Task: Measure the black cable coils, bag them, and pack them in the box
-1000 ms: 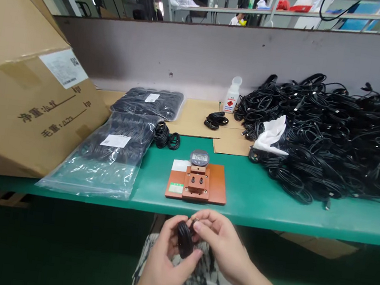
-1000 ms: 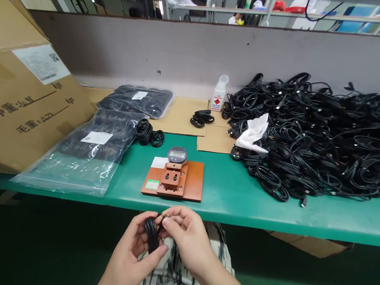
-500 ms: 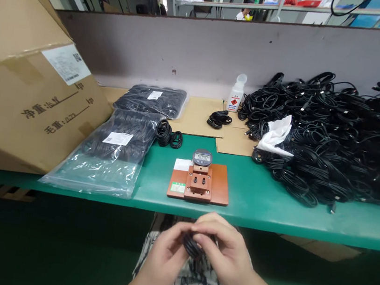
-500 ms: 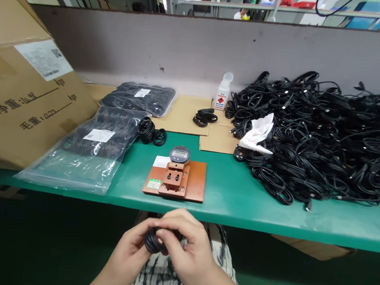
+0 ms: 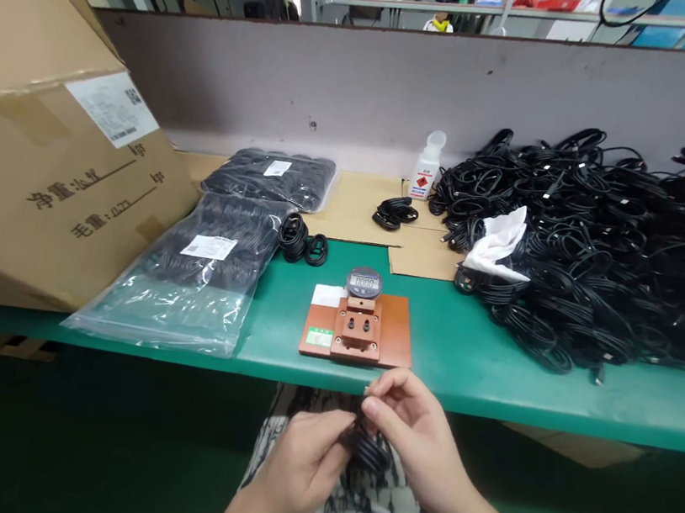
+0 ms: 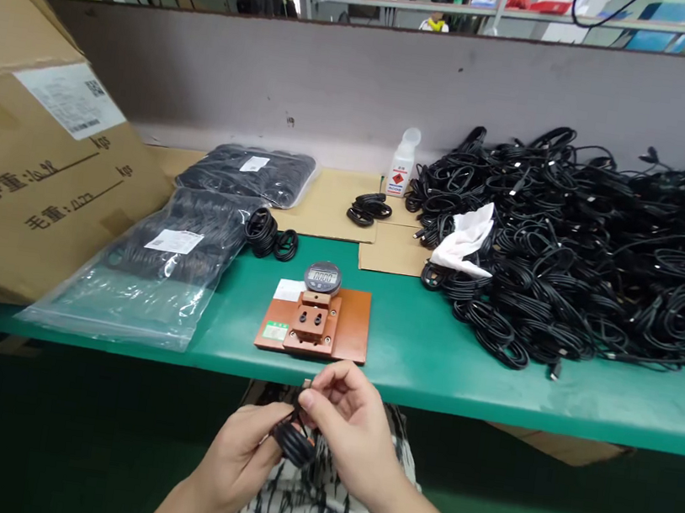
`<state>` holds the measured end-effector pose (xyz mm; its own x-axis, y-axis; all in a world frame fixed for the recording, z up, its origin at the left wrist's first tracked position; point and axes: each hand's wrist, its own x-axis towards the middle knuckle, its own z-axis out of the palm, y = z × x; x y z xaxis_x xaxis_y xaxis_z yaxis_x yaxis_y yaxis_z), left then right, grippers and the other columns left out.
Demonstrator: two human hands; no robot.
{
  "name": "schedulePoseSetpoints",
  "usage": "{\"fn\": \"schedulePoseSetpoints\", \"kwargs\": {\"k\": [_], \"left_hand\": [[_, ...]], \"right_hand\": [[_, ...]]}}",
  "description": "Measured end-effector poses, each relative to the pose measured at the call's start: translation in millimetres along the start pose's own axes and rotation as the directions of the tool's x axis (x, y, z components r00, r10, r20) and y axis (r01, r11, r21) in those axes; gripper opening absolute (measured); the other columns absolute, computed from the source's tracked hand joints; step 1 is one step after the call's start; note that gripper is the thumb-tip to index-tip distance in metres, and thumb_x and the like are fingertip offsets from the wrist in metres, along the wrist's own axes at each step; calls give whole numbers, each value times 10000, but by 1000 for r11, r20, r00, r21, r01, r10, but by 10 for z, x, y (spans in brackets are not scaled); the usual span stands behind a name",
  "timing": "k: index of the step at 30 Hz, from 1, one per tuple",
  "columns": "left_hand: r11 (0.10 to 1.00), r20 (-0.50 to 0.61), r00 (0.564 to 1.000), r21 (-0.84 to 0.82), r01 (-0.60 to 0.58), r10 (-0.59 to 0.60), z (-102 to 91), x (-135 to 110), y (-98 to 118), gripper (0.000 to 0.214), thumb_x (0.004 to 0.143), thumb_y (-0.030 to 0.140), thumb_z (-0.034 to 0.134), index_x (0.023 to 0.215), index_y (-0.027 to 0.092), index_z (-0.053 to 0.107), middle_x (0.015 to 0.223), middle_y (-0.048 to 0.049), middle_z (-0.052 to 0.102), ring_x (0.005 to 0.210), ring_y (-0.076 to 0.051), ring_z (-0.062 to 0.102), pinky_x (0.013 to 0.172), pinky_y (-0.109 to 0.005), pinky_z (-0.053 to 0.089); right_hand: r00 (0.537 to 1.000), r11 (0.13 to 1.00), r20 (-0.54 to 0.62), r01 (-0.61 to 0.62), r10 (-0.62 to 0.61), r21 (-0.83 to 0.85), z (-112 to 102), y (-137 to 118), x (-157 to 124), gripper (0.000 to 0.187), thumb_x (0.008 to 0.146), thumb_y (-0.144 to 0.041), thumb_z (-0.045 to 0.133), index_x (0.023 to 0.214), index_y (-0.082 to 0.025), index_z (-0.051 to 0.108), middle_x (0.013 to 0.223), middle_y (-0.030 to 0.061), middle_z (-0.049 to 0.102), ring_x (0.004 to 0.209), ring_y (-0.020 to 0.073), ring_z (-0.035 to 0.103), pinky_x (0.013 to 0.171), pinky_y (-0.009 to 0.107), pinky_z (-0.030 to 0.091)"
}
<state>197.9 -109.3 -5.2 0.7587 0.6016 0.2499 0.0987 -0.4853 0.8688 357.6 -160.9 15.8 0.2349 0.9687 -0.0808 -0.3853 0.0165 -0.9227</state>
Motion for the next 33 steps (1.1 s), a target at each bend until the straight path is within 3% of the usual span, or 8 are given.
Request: {"fn": "schedulePoseSetpoints", "kwargs": {"k": [2, 5, 8, 10, 13, 22, 33], "left_hand": [[998, -19, 998, -30, 63, -63, 17, 13, 26, 179, 952, 176, 378, 878, 203, 540, 647, 32, 467, 534, -104, 435, 541, -230, 315], [975, -67, 980, -134, 178, -188, 59, 24, 32, 200, 971, 234, 382, 850, 195, 535, 575, 50, 458, 464, -91, 416, 488, -216, 306], [947, -87, 962, -216, 237, -260, 88, 59, -16, 244, 983, 284, 373, 791, 194, 494, 555, 52, 464, 451, -88, 422, 478, -209, 322], [946, -91, 960, -220, 239, -264, 92, 101, -61, 251, 985, 299, 367, 804, 190, 502, 564, 45, 480, 467, -95, 443, 484, -207, 339], [953, -112, 964, -216, 215, -243, 90, 170, -122, 263, 986, 305, 359, 822, 181, 523, 575, 35, 497, 478, -100, 458, 481, -204, 353], [970, -202, 960, -190, 153, -192, 141, 223, -232, 248, 974, 251, 382, 768, 182, 504, 574, 40, 489, 480, -91, 449, 474, -192, 343], [930, -206, 934, -291, 226, -291, 121, 285, -167, 292, 962, 300, 413, 733, 169, 538, 525, 43, 463, 424, -81, 431, 420, -168, 364]], "right_hand": [[972, 951, 39, 235, -232, -199, -35, 24, 16, 49, 846, -178, 682, 834, -208, 646, 815, 13, 613, 726, 127, 597, 655, 233, 505], [815, 714, 271, 579, -512, -394, -125, 27, 85, 232, 874, -62, 567, 1015, -203, 685, 871, 67, 658, 799, 166, 642, 697, 276, 541], [651, 477, 514, 759, -559, -443, -230, -27, 209, 355, 872, -23, 496, 1178, -157, 615, 909, 116, 694, 799, 195, 657, 683, 320, 558], [599, 345, 614, 800, -514, -491, -286, -73, 302, 342, 875, -42, 486, 1180, -143, 603, 842, 109, 703, 715, 194, 643, 616, 319, 536], [585, 250, 664, 806, -465, -536, -329, -102, 417, 309, 898, -83, 462, 1166, -139, 606, 679, 55, 669, 549, 161, 587, 495, 277, 459], [605, 288, 625, 792, -494, -538, -341, 8, 515, 330, 935, -106, 442, 1233, -137, 579, 648, 27, 674, 504, 142, 593, 467, 259, 450], [621, 296, 614, 779, -487, -553, -340, 1, 525, 333, 922, -87, 471, 1231, -131, 588, 663, 28, 685, 516, 139, 611, 500, 260, 510]]}}
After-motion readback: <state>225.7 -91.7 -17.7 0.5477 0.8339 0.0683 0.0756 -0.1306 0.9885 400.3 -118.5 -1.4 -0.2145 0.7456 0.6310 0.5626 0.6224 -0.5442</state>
